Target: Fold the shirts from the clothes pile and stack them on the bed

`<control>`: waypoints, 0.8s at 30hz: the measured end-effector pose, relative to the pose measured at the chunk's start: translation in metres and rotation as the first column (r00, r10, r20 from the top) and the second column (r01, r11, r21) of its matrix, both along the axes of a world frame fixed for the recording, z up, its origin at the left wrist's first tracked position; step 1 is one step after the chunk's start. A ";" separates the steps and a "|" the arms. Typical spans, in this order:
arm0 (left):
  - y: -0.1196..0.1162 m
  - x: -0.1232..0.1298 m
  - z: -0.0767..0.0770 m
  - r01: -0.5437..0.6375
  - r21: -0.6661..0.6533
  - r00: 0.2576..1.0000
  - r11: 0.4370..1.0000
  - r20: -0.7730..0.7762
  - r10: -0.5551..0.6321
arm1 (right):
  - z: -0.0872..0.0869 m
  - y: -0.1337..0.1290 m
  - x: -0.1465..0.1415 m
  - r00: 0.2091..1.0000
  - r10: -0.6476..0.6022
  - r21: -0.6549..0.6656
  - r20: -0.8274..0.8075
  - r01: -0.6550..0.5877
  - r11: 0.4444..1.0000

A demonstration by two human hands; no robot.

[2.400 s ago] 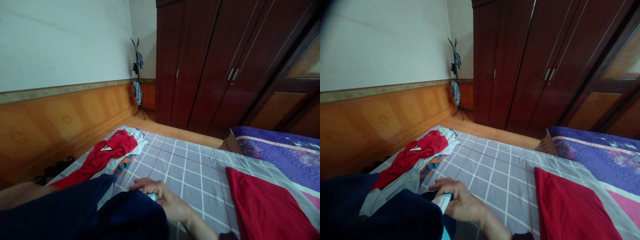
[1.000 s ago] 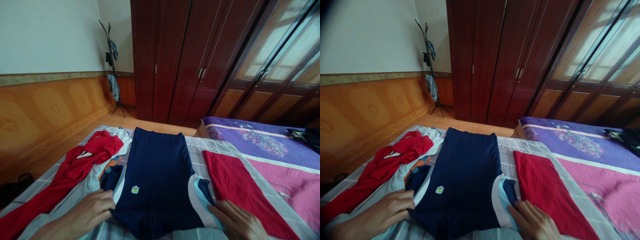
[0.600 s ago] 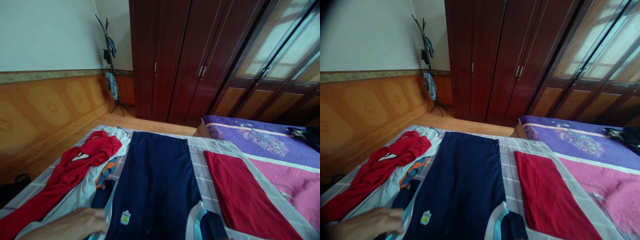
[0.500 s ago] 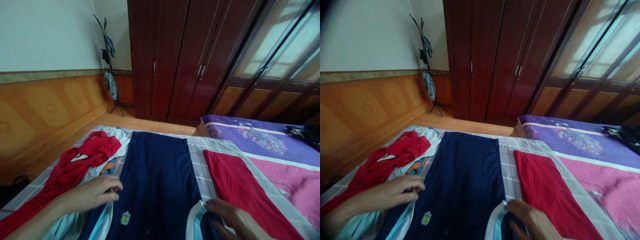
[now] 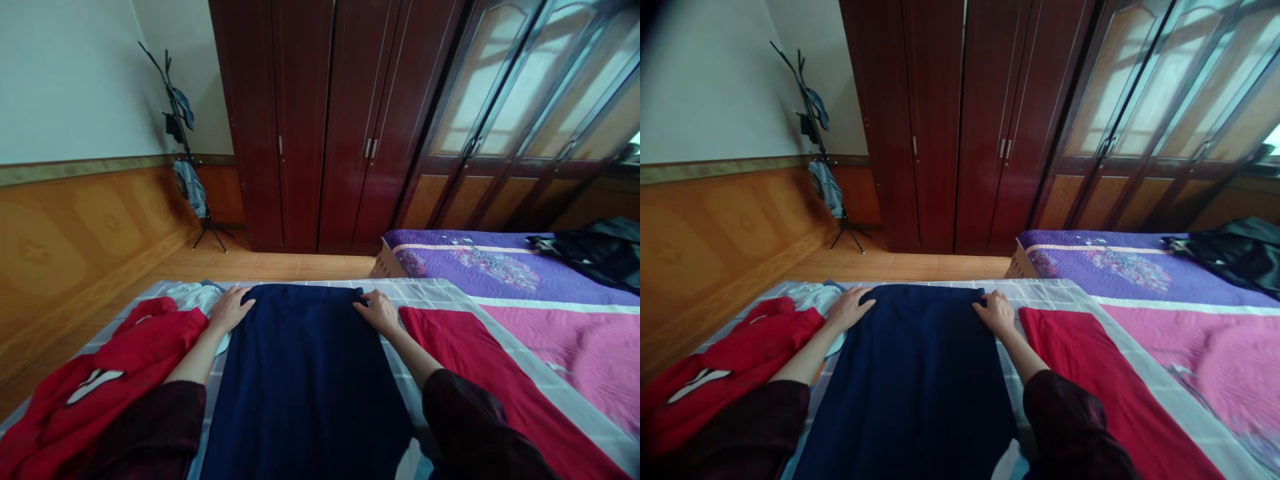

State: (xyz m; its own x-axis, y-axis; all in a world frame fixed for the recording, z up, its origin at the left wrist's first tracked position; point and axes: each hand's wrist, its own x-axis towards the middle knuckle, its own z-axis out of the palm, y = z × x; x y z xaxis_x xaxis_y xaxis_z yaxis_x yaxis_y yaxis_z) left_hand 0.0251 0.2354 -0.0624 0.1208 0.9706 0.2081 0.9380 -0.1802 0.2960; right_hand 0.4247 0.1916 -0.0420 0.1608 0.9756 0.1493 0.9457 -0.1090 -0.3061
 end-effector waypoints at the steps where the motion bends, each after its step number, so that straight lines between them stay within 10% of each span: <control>1: 0.002 -0.001 -0.004 -0.023 0.008 1.000 1.000 0.001 0.023 | -0.002 0.003 0.000 1.000 -0.003 0.007 0.001 0.003 1.000; 24: 0.016 -0.002 -0.013 -0.352 0.064 0.936 0.934 0.051 0.349 | -0.019 0.053 0.025 0.990 -0.121 0.030 -0.079 0.123 0.992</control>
State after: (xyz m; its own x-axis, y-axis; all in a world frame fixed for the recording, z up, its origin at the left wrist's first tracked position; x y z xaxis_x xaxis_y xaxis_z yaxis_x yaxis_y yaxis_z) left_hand 0.0227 0.2512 -0.0752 -0.2342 0.9323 0.2755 0.9336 0.1365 0.3314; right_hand 0.4498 0.2448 -0.0611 0.2905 0.9425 0.1651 0.8996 -0.2102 -0.3829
